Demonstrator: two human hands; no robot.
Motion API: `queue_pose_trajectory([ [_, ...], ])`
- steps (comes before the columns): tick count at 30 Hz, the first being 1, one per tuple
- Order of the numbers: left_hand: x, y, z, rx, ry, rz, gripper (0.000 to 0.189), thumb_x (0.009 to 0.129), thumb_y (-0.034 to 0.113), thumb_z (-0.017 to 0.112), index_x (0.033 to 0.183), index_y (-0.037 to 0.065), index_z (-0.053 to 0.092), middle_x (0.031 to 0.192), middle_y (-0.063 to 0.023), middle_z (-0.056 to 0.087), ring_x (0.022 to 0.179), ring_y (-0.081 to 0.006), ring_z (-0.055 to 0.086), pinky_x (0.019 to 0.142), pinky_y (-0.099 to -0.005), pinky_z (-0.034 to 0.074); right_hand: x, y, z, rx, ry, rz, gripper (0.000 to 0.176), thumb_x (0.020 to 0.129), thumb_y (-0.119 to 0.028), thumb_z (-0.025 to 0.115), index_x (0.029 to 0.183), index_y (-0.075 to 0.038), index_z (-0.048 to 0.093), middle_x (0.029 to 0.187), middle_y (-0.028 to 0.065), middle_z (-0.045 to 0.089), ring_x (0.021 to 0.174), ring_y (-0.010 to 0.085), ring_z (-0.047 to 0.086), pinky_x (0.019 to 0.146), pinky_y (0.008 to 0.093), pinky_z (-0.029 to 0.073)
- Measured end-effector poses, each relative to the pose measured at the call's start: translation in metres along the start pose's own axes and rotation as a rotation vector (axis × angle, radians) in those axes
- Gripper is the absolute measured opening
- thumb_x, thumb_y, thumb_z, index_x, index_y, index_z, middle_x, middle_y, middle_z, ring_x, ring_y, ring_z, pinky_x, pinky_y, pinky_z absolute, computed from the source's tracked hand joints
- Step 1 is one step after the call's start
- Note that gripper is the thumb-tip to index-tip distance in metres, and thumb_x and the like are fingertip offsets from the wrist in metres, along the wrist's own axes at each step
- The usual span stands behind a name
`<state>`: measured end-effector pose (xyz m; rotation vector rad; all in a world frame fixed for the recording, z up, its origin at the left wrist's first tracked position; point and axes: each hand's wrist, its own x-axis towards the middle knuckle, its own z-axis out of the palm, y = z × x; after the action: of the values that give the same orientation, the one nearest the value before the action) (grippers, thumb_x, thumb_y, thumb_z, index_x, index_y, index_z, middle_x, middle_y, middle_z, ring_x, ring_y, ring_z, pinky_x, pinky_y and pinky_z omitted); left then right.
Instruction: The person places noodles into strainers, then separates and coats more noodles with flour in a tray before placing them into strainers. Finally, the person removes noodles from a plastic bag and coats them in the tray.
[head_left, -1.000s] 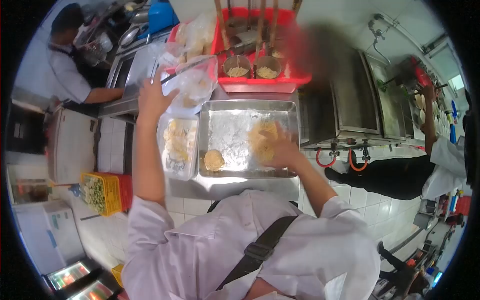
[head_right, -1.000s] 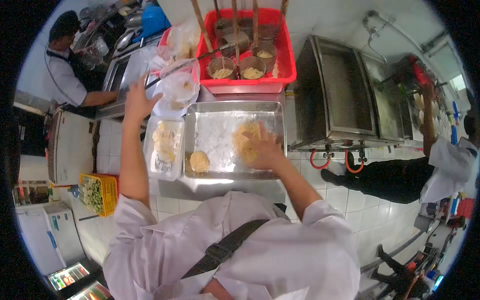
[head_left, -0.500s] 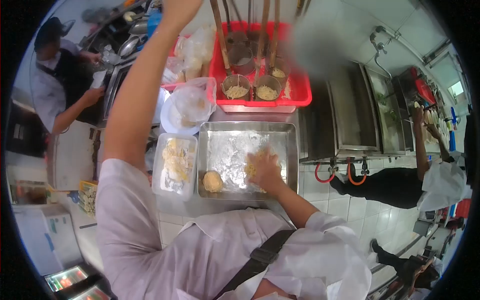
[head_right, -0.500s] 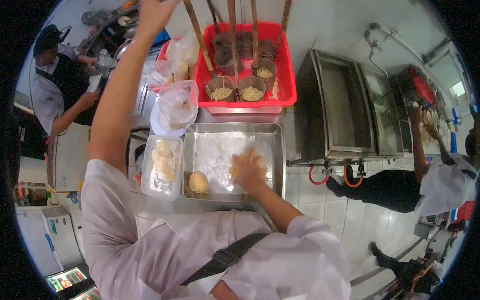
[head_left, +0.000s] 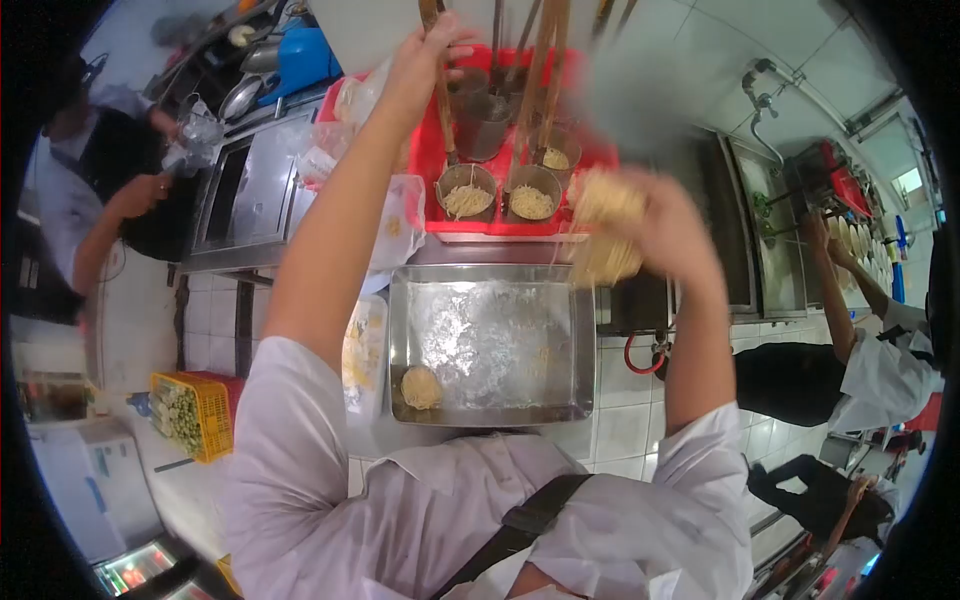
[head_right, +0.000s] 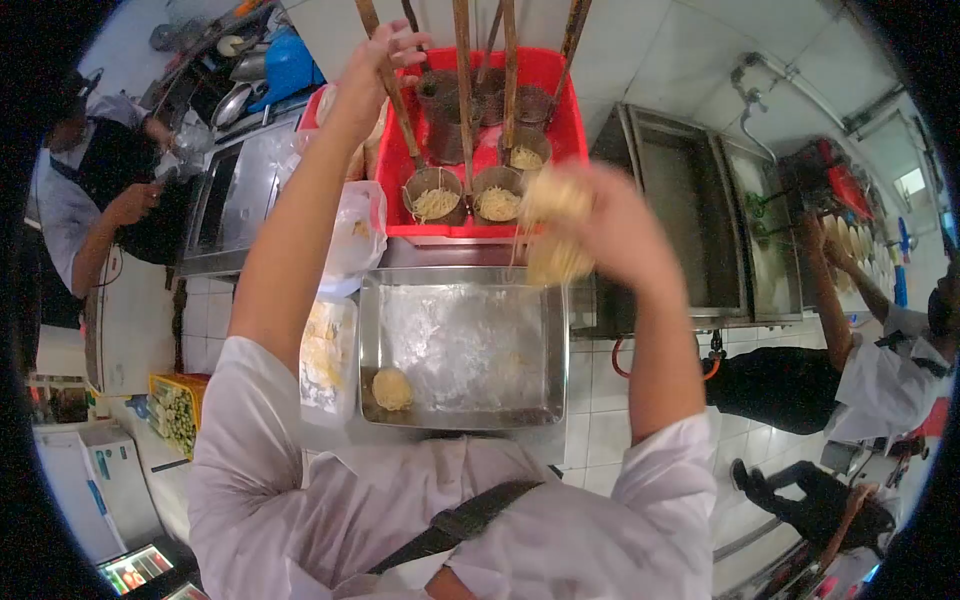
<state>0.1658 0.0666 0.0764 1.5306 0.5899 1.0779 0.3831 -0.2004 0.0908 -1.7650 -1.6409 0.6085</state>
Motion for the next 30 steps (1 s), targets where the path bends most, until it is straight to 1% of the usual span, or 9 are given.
queue_pose_trajectory([
  [2,-0.003,0.002,-0.003,-0.059,0.037,0.024,0.062,0.1,0.048,0.048,0.143,0.004,0.041,0.131,-0.0133,0.059,0.115,-0.0221,0.058,0.091,-0.0353,0.05,0.063,-0.001,-0.03,-0.06,0.055,0.037,0.054,0.073,-0.016,0.081,0.122,-0.002,0.063,0.106,0.0146,0.07,0.098,0.0273,0.068,0.09,0.0358,0.052],
  [5,-0.02,0.02,-0.016,-0.054,0.105,0.104,0.061,0.1,0.044,0.048,0.145,0.004,0.037,0.136,-0.0146,0.055,0.118,-0.0244,0.057,0.093,-0.0366,0.049,0.176,0.049,-0.052,-0.478,0.37,-0.401,0.054,0.081,-0.033,0.075,0.121,0.001,0.063,0.099,0.0152,0.071,0.094,0.0254,0.068,0.087,0.0361,0.052],
  [6,-0.032,0.03,-0.022,0.009,0.129,0.153,0.062,0.1,0.043,0.049,0.145,0.003,0.036,0.138,-0.0156,0.053,0.119,-0.0254,0.057,0.095,-0.0373,0.049,0.181,0.045,-0.048,-0.477,0.368,-0.407,0.054,0.081,-0.033,0.075,0.121,0.001,0.063,0.099,0.0152,0.071,0.094,0.0254,0.068,0.087,0.0361,0.052],
  [8,-0.062,0.048,-0.043,0.042,0.091,0.247,0.06,0.099,0.04,0.052,0.143,0.002,0.039,0.14,-0.0176,0.051,0.121,-0.0266,0.056,0.097,-0.0381,0.048,0.194,0.028,-0.032,-0.227,0.629,-0.857,0.025,0.078,-0.032,0.065,0.088,-0.009,0.066,0.087,0.0075,0.065,0.085,0.0303,0.063,0.074,0.0448,0.051],
  [14,-0.201,0.07,-0.129,0.148,0.213,0.166,0.074,0.084,0.054,0.069,0.135,0.004,0.05,0.136,-0.0183,0.053,0.123,-0.0303,0.054,0.101,-0.0453,0.045,0.271,-0.011,-0.017,-0.516,0.258,-0.465,0.027,0.08,-0.014,0.065,0.101,0.002,0.066,0.098,0.0199,0.069,0.095,0.0333,0.066,0.088,0.0396,0.051],
  [17,-0.272,0.075,-0.15,0.272,0.291,0.154,0.062,0.087,0.056,0.067,0.124,0.008,0.055,0.124,-0.0137,0.057,0.111,-0.0261,0.057,0.094,-0.0417,0.046,0.335,0.025,-0.01,-0.659,0.281,-0.465,0.037,0.073,-0.022,0.071,0.103,0.0,0.07,0.102,0.023,0.07,0.101,0.0376,0.065,0.091,0.0434,0.05],
  [20,-0.333,0.075,-0.164,0.339,0.453,0.121,0.059,0.085,0.056,0.069,0.119,0.009,0.057,0.119,-0.0129,0.057,0.106,-0.0255,0.055,0.09,-0.04,0.046,0.31,-0.009,-0.012,-0.72,0.331,-0.338,0.04,0.075,-0.021,0.068,0.11,-0.001,0.07,0.104,0.0245,0.069,0.103,0.0364,0.065,0.092,0.043,0.051],
  [24,-0.388,0.08,-0.168,0.306,0.593,0.062,0.058,0.084,0.056,0.07,0.118,0.01,0.057,0.118,-0.0123,0.056,0.105,-0.0245,0.054,0.089,-0.0389,0.045,0.33,0.025,-0.011,-0.688,0.283,-0.46,0.035,0.077,-0.025,0.065,0.102,-0.002,0.071,0.099,0.0207,0.07,0.093,0.0355,0.068,0.084,0.0439,0.053],
  [30,-0.419,0.073,-0.153,0.221,0.681,0.024,0.057,0.084,0.055,0.07,0.116,0.01,0.057,0.118,-0.0119,0.055,0.107,-0.0246,0.054,0.088,-0.0379,0.046,0.259,0.056,0.037,-0.622,0.276,-0.478,0.023,0.076,-0.026,0.065,0.089,-0.007,0.07,0.09,0.013,0.066,0.085,0.0291,0.065,0.073,0.0423,0.051],
])
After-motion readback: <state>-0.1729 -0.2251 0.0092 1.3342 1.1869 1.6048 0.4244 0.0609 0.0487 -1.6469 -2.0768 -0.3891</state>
